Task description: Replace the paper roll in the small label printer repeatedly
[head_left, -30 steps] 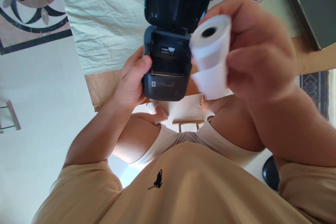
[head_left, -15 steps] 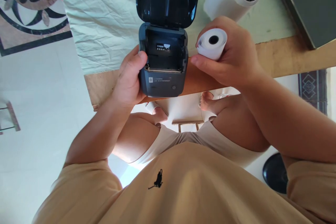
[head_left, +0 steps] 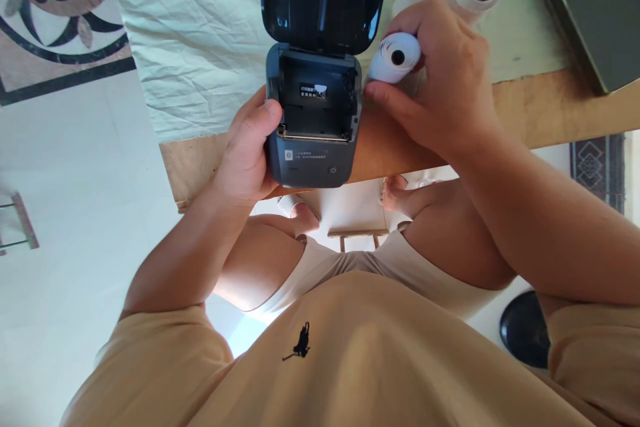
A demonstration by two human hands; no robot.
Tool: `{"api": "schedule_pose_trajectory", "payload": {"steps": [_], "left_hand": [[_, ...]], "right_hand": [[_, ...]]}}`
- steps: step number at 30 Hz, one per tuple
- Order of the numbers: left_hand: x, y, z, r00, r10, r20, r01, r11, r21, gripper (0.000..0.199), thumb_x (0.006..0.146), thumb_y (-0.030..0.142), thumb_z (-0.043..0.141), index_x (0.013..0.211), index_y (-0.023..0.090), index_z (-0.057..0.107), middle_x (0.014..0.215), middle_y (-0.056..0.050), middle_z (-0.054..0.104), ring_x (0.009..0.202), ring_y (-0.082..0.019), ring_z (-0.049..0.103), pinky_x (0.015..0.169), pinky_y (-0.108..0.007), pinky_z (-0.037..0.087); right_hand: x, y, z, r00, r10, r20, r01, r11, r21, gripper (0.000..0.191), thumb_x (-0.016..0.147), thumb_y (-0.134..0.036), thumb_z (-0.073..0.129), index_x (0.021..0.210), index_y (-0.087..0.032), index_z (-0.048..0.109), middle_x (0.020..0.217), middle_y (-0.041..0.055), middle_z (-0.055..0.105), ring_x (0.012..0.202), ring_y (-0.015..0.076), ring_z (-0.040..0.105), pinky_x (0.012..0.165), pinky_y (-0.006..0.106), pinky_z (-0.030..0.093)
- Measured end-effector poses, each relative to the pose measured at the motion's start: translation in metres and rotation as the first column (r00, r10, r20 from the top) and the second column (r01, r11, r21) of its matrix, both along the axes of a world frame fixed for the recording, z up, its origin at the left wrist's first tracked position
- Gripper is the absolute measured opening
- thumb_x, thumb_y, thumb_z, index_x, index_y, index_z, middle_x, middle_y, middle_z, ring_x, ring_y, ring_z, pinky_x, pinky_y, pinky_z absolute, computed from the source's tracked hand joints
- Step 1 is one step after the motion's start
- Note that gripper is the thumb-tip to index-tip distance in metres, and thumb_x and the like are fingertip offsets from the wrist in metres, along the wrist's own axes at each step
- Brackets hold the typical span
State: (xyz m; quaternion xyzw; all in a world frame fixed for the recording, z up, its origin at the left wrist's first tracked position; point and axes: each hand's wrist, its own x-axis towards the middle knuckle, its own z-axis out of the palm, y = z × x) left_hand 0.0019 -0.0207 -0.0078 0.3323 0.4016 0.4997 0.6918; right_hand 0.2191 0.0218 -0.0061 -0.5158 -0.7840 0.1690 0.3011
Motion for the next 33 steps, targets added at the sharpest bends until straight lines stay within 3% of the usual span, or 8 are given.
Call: {"api": "schedule_pose_trajectory", "payload": {"steps": [5, 8, 12, 15, 19, 24, 30, 33], "left_hand": [[0.001, 0.0, 0.0, 1.0, 0.016, -0.015, -0.016, 1.0, 0.0, 0.046, 0.084, 0.061, 0.053, 0.1, 0.02, 0.066, 0.089, -0.006, 0.073, 0.102, -0.025, 0.069, 0.09, -0.037, 0.055], [0.0, 0.001, -0.001, 1.0, 0.02, 0.002, -0.02, 1.0, 0.013, 0.039, 0.083, 0.057, 0.055, 0.097, 0.021, 0.066, 0.094, -0.005, 0.074, 0.09, -0.023, 0.071, 0.086, -0.037, 0.056], [-0.002, 0.001, -0.001, 1.0, 0.009, 0.012, -0.009, 1.0, -0.005, 0.039, 0.086, 0.052, 0.053, 0.099, 0.018, 0.065, 0.086, -0.004, 0.074, 0.088, -0.022, 0.071, 0.088, -0.038, 0.057], [-0.002, 0.0, -0.001, 1.0, 0.007, 0.007, -0.007, 1.0, -0.008, 0.045, 0.087, 0.057, 0.049, 0.102, 0.018, 0.066, 0.08, -0.004, 0.072, 0.095, -0.023, 0.071, 0.089, -0.038, 0.056], [-0.003, 0.001, -0.002, 1.0, 0.003, -0.01, -0.003, 1.0, -0.002, 0.048, 0.085, 0.063, 0.049, 0.1, 0.022, 0.068, 0.082, -0.004, 0.072, 0.099, -0.025, 0.07, 0.086, -0.037, 0.056], [-0.004, 0.001, -0.002, 1.0, -0.007, -0.007, 0.007, 1.0, 0.001, 0.042, 0.082, 0.061, 0.056, 0.097, 0.024, 0.069, 0.081, -0.005, 0.072, 0.097, -0.026, 0.07, 0.083, -0.037, 0.057], [-0.008, 0.003, -0.004, 0.998, -0.063, 0.003, 0.063, 0.998, 0.017, 0.033, 0.082, 0.047, 0.06, 0.101, 0.021, 0.067, 0.083, -0.002, 0.072, 0.079, -0.02, 0.071, 0.08, -0.034, 0.06], [-0.009, 0.003, -0.004, 0.997, -0.071, 0.016, 0.071, 0.997, 0.034, 0.029, 0.085, 0.041, 0.056, 0.101, 0.019, 0.065, 0.082, 0.0, 0.071, 0.075, -0.017, 0.071, 0.085, -0.034, 0.059]], "right_hand": [[-0.002, -0.004, 0.002, 1.0, 0.026, -0.017, -0.026, 1.0, 0.008, 0.049, 0.069, -0.031, 0.072, 0.112, -0.018, 0.051, 0.114, 0.0062, 0.062, 0.094, 0.02, 0.063, 0.08, 0.037, 0.051], [0.006, -0.009, 0.011, 0.994, 0.056, -0.09, -0.044, 0.991, 0.125, 0.033, 0.081, -0.034, 0.059, 0.108, -0.017, 0.054, 0.107, 0.0056, 0.062, 0.098, 0.0178, 0.062, 0.081, 0.033, 0.05], [0.025, -0.003, 0.016, 0.973, -0.108, -0.203, 0.173, 0.924, 0.341, 0.035, 0.083, -0.015, 0.045, 0.115, -0.018, 0.06, 0.105, 0.0045, 0.064, 0.09, 0.0144, 0.06, 0.071, 0.029, 0.042], [0.034, 0.009, 0.011, 0.977, -0.18, -0.118, 0.206, 0.941, 0.269, 0.058, 0.064, -0.005, 0.044, 0.12, -0.013, 0.057, 0.115, 0.0085, 0.062, 0.102, 0.0193, 0.059, 0.08, 0.031, 0.047], [0.036, 0.021, 0.004, 0.966, -0.257, -0.033, 0.258, 0.938, 0.23, 0.057, 0.054, -0.005, 0.051, 0.11, -0.008, 0.059, 0.111, 0.0158, 0.059, 0.107, 0.0249, 0.057, 0.098, 0.039, 0.048], [0.037, 0.02, 0.005, 0.96, -0.266, -0.083, 0.279, 0.925, 0.26, 0.052, 0.059, -0.007, 0.058, 0.111, -0.008, 0.059, 0.112, 0.0162, 0.058, 0.104, 0.0227, 0.059, 0.081, 0.033, 0.051], [0.039, 0.012, 0.009, 0.947, -0.312, -0.078, 0.322, 0.928, 0.189, 0.051, 0.07, -0.011, 0.062, 0.119, -0.025, 0.056, 0.121, 0.001, 0.054, 0.108, 0.016, 0.056, 0.078, 0.027, 0.049], [0.038, 0.011, 0.011, 0.931, -0.361, -0.058, 0.365, 0.917, 0.158, 0.05, 0.071, -0.009, 0.06, 0.119, -0.023, 0.055, 0.123, 0.002, 0.052, 0.108, 0.0162, 0.055, 0.072, 0.027, 0.047]]}}
